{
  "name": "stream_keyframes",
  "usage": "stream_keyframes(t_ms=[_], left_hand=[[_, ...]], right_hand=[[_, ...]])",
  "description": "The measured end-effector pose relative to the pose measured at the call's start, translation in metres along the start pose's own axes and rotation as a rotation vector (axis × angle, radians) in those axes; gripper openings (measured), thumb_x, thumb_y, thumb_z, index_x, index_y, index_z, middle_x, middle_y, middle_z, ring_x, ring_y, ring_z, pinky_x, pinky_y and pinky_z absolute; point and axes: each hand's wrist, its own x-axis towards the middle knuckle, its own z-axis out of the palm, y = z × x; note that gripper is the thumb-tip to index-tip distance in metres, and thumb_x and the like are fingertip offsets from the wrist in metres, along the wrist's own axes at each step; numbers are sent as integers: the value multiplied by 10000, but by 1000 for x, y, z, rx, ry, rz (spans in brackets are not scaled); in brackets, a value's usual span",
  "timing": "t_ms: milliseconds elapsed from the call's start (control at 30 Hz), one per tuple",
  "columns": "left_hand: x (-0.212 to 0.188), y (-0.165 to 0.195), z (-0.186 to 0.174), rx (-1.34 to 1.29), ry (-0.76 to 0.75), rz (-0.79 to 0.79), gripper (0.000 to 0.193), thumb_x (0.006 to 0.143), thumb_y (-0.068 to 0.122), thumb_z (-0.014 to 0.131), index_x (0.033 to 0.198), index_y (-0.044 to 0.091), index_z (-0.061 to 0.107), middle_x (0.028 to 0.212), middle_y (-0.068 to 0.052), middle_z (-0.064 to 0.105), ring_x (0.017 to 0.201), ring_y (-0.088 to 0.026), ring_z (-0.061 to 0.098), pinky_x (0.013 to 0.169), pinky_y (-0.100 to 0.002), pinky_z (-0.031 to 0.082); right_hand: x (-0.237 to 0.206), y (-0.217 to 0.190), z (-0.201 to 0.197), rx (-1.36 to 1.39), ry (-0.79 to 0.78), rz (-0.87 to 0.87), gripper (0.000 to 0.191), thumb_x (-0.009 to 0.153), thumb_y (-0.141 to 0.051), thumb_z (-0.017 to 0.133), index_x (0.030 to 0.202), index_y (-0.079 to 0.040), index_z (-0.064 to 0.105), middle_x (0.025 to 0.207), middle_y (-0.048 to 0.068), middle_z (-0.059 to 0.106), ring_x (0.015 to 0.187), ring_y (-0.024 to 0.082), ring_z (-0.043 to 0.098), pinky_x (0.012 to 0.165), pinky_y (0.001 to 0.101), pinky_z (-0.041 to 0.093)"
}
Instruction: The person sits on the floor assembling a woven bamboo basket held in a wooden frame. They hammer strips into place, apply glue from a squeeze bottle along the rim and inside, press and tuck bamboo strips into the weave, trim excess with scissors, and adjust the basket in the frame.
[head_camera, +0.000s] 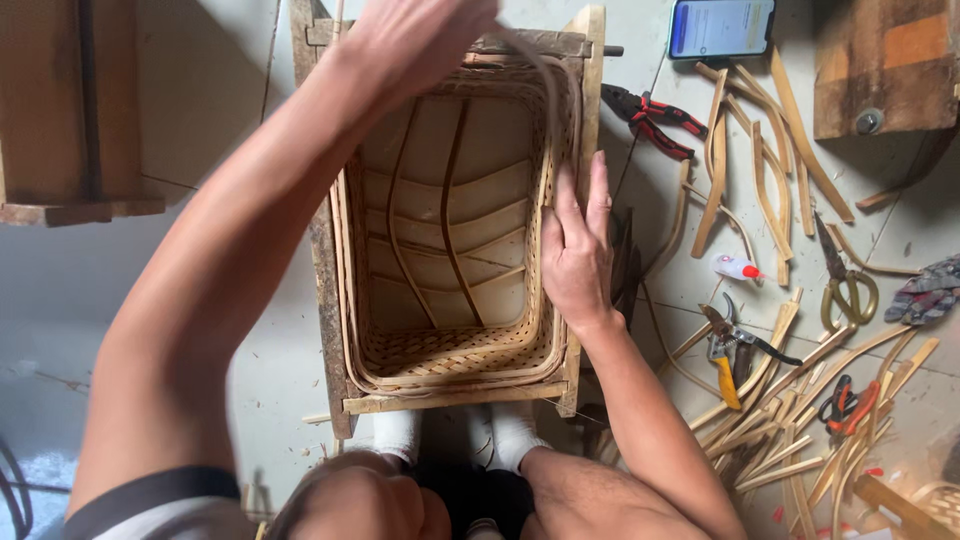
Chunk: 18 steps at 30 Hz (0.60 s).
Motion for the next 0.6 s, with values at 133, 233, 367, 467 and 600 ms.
stream_keyframes(t_ms=[133, 233, 367, 467, 600], left_hand=[[-79, 64, -13, -132, 140, -343, 129, 1001, -5, 595, 947, -11, 711, 985, -202, 644, 914, -311, 611, 691, -405, 571], [-84, 82, 2, -173, 54, -537, 139, 1006, 12, 583, 963, -40, 704, 977, -217, 618, 897, -329, 585, 668, -436, 566], [-63, 81, 22, -145, 93, -509, 112, 961, 10, 590, 949, -40, 689, 992, -230, 620, 915, -333, 594, 669, -445, 567], [-43, 75, 39, -117, 189, -429, 116, 963, -10, 579, 1016, -8, 682, 1000, -184, 639, 973, -316, 605, 768, -430, 584], [-44, 68, 56, -88, 237, -405, 96, 908, 12, 622, 997, -2, 655, 982, -165, 649, 976, -321, 617, 806, -427, 586]], right_hand=[[0, 2, -4, -41, 55, -84, 748, 959, -146, 776, 1579, 11, 388, 1672, 248, 261, 1515, 462, 384, 1254, 456, 351], [5, 4, -8, 59, 34, -2, 961, 915, -187, 845, 1601, 94, 234, 1625, 287, 327, 1495, 446, 384, 1242, 443, 306], [5, 11, -5, 254, -6, 249, 857, 886, -143, 771, 1560, 81, 292, 1433, 278, 577, 1305, 346, 610, 1122, 384, 457], [1, 20, -3, 320, -4, 299, 757, 893, -123, 708, 1535, 94, 371, 1357, 251, 686, 1209, 302, 707, 1070, 379, 523], [21, 36, -6, 78, -73, 185, 756, 867, -137, 766, 1470, 164, 422, 1341, 325, 655, 1252, 334, 665, 1094, 402, 493]])
